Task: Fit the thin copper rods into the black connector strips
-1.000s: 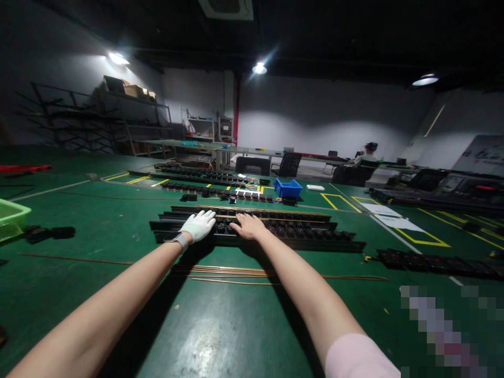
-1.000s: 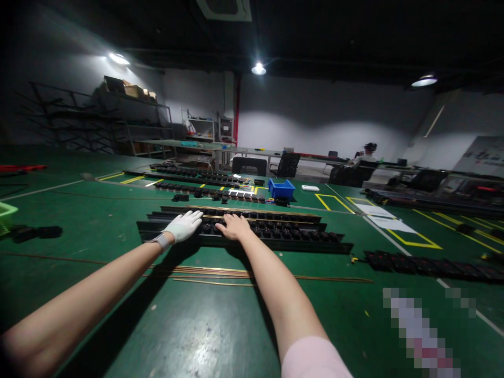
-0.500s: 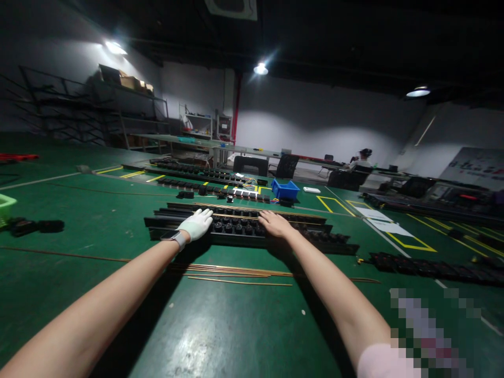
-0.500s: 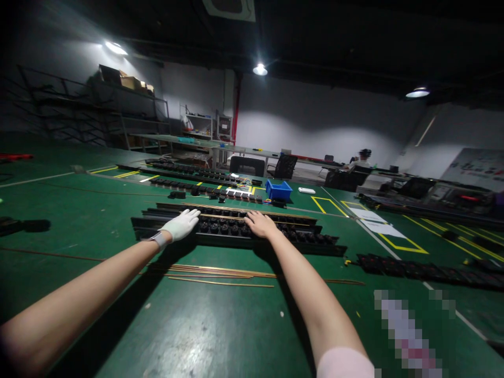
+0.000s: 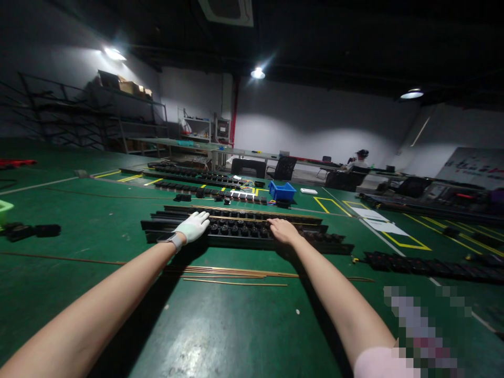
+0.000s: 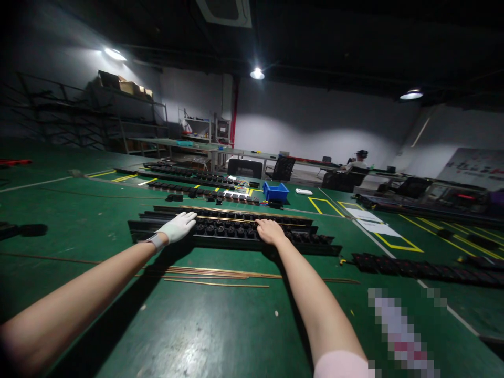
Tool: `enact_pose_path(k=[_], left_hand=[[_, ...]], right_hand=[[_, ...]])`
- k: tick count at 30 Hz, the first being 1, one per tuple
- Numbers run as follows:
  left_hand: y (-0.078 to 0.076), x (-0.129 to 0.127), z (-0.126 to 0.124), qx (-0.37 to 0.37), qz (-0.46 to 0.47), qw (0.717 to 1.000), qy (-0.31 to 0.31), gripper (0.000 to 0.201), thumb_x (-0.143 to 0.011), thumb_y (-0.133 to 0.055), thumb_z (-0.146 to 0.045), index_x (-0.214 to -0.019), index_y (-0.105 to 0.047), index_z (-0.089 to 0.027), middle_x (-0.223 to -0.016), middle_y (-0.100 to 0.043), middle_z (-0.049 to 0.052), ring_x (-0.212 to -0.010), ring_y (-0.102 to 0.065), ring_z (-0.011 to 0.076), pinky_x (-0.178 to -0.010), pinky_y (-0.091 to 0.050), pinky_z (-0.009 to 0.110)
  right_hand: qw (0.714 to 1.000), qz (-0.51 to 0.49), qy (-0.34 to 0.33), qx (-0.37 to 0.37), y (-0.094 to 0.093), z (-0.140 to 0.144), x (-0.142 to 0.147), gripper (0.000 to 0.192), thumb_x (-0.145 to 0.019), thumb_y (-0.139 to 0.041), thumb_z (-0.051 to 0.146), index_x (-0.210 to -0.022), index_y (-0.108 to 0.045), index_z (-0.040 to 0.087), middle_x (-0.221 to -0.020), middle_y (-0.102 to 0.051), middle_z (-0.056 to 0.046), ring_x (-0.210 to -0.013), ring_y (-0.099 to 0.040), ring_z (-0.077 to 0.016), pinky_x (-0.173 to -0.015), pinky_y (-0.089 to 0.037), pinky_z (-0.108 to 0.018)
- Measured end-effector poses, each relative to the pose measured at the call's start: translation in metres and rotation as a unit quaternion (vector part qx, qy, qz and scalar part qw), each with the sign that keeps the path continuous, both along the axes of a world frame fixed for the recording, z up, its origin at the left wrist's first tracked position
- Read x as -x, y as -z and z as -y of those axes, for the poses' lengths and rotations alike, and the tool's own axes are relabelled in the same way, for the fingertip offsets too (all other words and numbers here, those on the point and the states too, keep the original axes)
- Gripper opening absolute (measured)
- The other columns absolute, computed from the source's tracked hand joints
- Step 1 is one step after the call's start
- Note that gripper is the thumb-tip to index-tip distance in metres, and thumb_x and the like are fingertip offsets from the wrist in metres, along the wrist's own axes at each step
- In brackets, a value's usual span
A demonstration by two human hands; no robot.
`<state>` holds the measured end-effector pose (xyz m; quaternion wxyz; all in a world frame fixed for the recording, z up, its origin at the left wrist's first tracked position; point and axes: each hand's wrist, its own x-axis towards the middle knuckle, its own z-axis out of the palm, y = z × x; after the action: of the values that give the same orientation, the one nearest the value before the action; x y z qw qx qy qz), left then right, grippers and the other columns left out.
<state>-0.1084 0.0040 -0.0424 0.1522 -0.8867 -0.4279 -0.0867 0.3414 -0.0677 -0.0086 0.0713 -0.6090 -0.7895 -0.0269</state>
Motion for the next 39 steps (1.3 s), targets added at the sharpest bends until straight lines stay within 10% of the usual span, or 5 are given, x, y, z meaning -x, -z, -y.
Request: enact_pose_path(k=[39], left_hand=[[-0.010,-0.002,0.074,-0.015,-0.015,0.999,-0.030,0.041,-0.103,-0.040,-0.017,-0.117,-0.078,-0.012,-0.163,-0.057,0.022,-0.151,-0.053,0.0307,-0.131,-0.032,0.056]], right_hand=[[0.999,0.016,-0.038,-0.017,0.001,0.038,0.000,0.062,-0.108,-0.032,0.029,-0.163,-0.055,0.014,-0.164,-0.057,-0.011,-0.149,-0.056,-0.0245,-0.124,-0.040,-0.035]])
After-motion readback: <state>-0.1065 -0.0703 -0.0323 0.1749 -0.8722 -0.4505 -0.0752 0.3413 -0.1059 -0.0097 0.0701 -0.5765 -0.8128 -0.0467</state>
